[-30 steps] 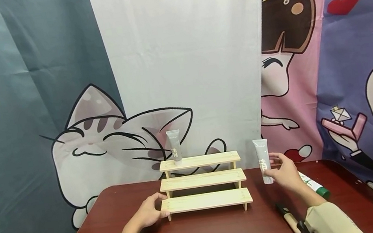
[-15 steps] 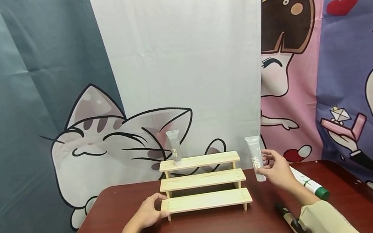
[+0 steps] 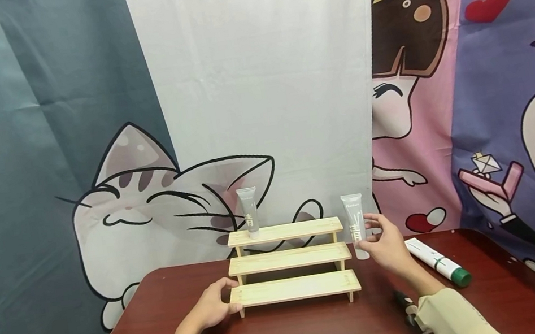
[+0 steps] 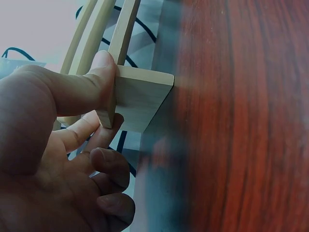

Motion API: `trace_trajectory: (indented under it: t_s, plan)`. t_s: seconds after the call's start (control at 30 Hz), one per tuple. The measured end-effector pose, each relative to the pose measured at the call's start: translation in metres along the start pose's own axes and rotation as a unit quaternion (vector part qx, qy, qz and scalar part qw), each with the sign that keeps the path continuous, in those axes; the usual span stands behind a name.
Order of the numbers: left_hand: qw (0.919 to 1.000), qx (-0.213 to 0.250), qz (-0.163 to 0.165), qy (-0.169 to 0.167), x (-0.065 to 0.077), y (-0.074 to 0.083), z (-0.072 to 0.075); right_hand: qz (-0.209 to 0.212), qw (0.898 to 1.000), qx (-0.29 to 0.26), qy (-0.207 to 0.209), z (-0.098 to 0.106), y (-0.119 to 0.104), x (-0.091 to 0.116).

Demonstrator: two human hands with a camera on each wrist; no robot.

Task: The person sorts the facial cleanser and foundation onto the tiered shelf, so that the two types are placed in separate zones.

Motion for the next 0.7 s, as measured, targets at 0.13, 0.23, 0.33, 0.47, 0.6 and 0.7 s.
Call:
trace_trajectory:
  t_s: [0.13,0.23,0.33,0.47,0.6,0.7]
  plan:
    - [1.0,-0.001,0.001,-0.004,-0.001,0.0,0.0,-0.003,1.0,-0.009,0.001,-0.005,0.0,0.001]
    - [1.0,-0.001,0.002,-0.003,-0.002,0.0,0.0,0.005,1.0,-0.003,0.004,-0.008,0.0,0.0]
    - [1.0,-0.001,0.003,0.0,-0.003,0.001,0.001,0.011,1.0,0.004,0.007,-0.01,-0.001,-0.001]
    - [1.0,-0.003,0.007,-0.003,-0.002,0.001,0.001,0.012,1.0,0.008,0.006,-0.012,-0.002,-0.001]
    - [0.9999,-0.004,0.01,-0.004,-0.002,0.0,-0.001,0.013,1.0,-0.001,0.002,-0.014,-0.004,0.0]
    - [0.9999,-0.006,0.011,-0.002,-0.003,-0.002,-0.001,0.013,1.0,-0.01,0.0,-0.016,-0.005,0.001]
Point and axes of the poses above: each hand's wrist, its own x-axis away from the middle knuckle, its own z-axis out of the back of the hand, y = z × x, the point moved 4 cm from there along -x, towards the middle knuckle, and after that the axes turned 5 degrees about -x, right-handed, at the moved point
